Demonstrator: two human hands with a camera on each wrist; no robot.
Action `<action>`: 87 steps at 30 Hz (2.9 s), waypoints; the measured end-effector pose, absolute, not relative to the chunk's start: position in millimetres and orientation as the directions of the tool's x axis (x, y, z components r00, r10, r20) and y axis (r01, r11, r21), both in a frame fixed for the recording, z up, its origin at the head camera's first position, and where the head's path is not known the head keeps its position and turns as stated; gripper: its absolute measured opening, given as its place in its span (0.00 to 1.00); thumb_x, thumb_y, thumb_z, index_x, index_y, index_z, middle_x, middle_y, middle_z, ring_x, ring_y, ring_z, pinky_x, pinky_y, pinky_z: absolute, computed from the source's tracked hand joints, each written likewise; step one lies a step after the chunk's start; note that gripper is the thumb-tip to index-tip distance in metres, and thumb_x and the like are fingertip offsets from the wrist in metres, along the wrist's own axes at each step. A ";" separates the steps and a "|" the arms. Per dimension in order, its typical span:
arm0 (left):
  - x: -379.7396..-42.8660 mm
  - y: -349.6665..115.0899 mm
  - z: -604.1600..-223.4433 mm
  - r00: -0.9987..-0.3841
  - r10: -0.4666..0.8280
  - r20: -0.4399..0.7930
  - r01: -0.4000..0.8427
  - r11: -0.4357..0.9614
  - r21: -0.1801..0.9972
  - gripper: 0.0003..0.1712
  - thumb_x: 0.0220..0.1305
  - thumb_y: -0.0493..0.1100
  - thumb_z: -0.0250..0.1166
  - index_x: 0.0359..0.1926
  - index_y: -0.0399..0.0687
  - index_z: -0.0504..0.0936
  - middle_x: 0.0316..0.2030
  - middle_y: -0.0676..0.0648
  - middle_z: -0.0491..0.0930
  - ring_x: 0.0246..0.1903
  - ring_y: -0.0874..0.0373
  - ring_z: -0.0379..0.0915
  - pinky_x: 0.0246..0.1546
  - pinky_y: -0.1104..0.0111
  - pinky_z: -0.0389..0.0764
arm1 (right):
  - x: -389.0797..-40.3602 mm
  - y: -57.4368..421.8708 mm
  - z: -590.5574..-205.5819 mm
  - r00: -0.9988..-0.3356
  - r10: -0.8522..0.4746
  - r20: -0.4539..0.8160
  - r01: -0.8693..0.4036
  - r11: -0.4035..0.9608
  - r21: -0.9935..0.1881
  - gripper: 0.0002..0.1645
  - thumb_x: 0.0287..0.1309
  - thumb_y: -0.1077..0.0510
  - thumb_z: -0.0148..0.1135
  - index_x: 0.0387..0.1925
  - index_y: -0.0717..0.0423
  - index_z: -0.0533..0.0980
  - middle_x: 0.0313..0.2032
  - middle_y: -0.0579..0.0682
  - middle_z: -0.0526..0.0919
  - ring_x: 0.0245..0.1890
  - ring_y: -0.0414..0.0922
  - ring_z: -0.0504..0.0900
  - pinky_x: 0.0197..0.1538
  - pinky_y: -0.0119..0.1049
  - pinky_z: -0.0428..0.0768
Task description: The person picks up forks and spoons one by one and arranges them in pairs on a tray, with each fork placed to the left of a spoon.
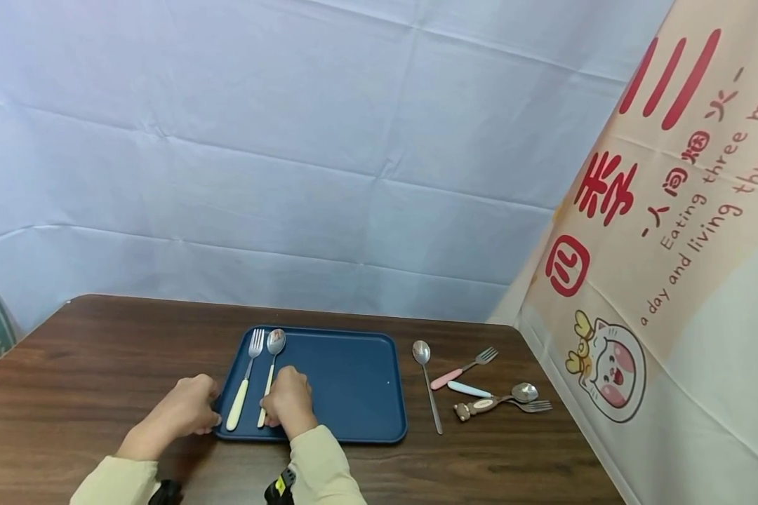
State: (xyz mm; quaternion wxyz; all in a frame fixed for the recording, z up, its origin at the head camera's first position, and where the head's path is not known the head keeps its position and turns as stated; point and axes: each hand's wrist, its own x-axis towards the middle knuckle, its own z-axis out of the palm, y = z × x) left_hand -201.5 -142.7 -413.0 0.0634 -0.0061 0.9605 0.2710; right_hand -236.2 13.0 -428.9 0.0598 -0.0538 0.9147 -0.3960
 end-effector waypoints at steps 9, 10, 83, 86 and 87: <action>-201.1 -141.4 -412.6 -0.993 0.016 -0.114 -0.046 0.851 0.523 0.10 0.44 0.26 0.65 0.21 0.37 0.71 0.16 0.45 0.70 0.15 0.56 0.68 0.16 0.67 0.69 | -236.3 11.9 -428.3 -0.989 -0.128 -0.074 -0.038 0.705 -0.708 0.13 0.46 0.69 0.67 0.13 0.58 0.74 0.06 0.47 0.73 0.08 0.40 0.75 0.15 0.31 0.73; -201.3 -141.2 -412.6 -0.994 0.017 -0.113 -0.045 0.853 0.521 0.10 0.44 0.26 0.65 0.21 0.37 0.71 0.16 0.45 0.69 0.15 0.56 0.68 0.16 0.67 0.69 | -236.6 11.8 -428.0 -0.989 -0.127 -0.078 -0.035 0.705 -0.709 0.13 0.46 0.68 0.67 0.14 0.58 0.74 0.06 0.47 0.73 0.08 0.40 0.75 0.15 0.31 0.73; -202.2 -145.5 -415.8 -0.995 0.034 -0.091 -0.021 0.837 0.547 0.10 0.40 0.25 0.64 0.21 0.37 0.71 0.15 0.46 0.70 0.14 0.56 0.67 0.15 0.67 0.69 | -229.8 11.6 -399.7 -0.827 -0.555 -0.086 -0.532 0.824 -0.194 0.11 0.43 0.54 0.71 0.29 0.51 0.77 0.28 0.46 0.71 0.28 0.41 0.68 0.29 0.34 0.69; -202.4 -145.3 -416.4 -0.995 0.035 -0.090 -0.020 0.838 0.546 0.10 0.40 0.25 0.64 0.20 0.38 0.71 0.14 0.46 0.70 0.14 0.56 0.67 0.15 0.67 0.69 | -229.2 13.1 -396.2 -0.822 -0.566 -0.069 -0.553 0.821 -0.142 0.10 0.42 0.55 0.71 0.27 0.49 0.77 0.26 0.47 0.69 0.25 0.41 0.66 0.26 0.34 0.68; -202.6 -145.2 -416.7 -0.995 0.034 -0.091 -0.021 0.837 0.546 0.10 0.40 0.25 0.64 0.20 0.38 0.71 0.14 0.46 0.70 0.14 0.56 0.68 0.15 0.67 0.69 | -229.1 13.7 -395.1 -0.820 -0.568 -0.068 -0.557 0.821 -0.126 0.10 0.42 0.55 0.71 0.28 0.49 0.77 0.26 0.47 0.69 0.25 0.41 0.66 0.26 0.34 0.67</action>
